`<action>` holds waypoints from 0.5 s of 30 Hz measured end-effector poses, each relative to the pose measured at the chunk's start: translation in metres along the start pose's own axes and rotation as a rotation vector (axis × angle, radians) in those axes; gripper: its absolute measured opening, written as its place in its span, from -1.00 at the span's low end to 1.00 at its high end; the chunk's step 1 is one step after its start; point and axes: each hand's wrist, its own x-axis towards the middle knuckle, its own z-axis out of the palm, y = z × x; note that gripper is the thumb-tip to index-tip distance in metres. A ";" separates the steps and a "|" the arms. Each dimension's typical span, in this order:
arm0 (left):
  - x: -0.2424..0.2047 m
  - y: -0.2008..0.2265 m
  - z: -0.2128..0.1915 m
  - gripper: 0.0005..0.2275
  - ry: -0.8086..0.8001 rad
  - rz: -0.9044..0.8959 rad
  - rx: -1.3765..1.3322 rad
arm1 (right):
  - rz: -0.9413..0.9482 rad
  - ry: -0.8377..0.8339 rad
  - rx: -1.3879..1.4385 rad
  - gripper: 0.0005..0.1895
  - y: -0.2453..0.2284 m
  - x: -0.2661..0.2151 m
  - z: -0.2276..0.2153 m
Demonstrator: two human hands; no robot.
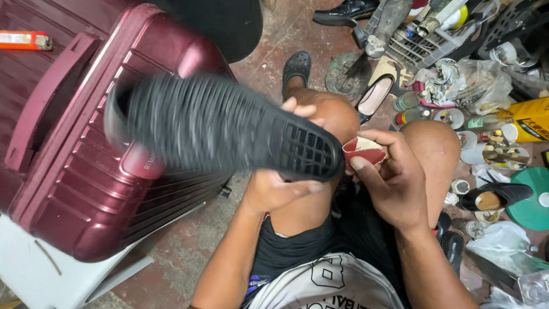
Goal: The person scrubs the sole of a black slip-on shoe using a red abrasive block. They hold the shoe in one hand and rub the sole repeatedly, focusing on the tread pattern and edges.
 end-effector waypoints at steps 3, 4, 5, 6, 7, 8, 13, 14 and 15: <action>0.006 -0.018 0.001 -0.14 0.057 0.327 0.432 | 0.062 -0.020 0.044 -0.65 0.008 0.005 -0.001; 0.004 -0.022 0.001 -0.19 0.096 0.455 0.565 | 0.072 -0.026 0.038 -0.65 0.011 0.005 0.001; -0.001 -0.023 0.001 -0.26 0.124 0.422 0.607 | 0.081 -0.043 0.034 -0.65 0.014 0.007 0.004; -0.009 -0.020 0.001 -0.33 0.152 0.389 0.648 | 0.089 -0.060 0.029 -0.66 0.016 0.010 0.006; -0.016 -0.017 0.002 -0.40 0.175 0.353 0.684 | 0.074 -0.078 0.009 -0.68 0.018 0.012 0.009; -0.017 -0.014 0.001 -0.43 0.147 0.357 0.709 | 0.059 -0.097 -0.010 -0.70 0.019 0.015 0.011; -0.011 0.004 0.033 -0.54 0.356 0.393 0.827 | -0.115 -0.101 -0.458 -0.80 0.012 0.024 0.015; -0.006 0.005 0.039 -0.55 0.429 0.350 0.886 | -0.138 -0.105 -0.528 -0.80 0.009 0.027 0.016; -0.006 0.007 0.046 -0.55 0.500 0.286 0.940 | -0.143 -0.112 -0.600 -0.81 0.006 0.024 0.017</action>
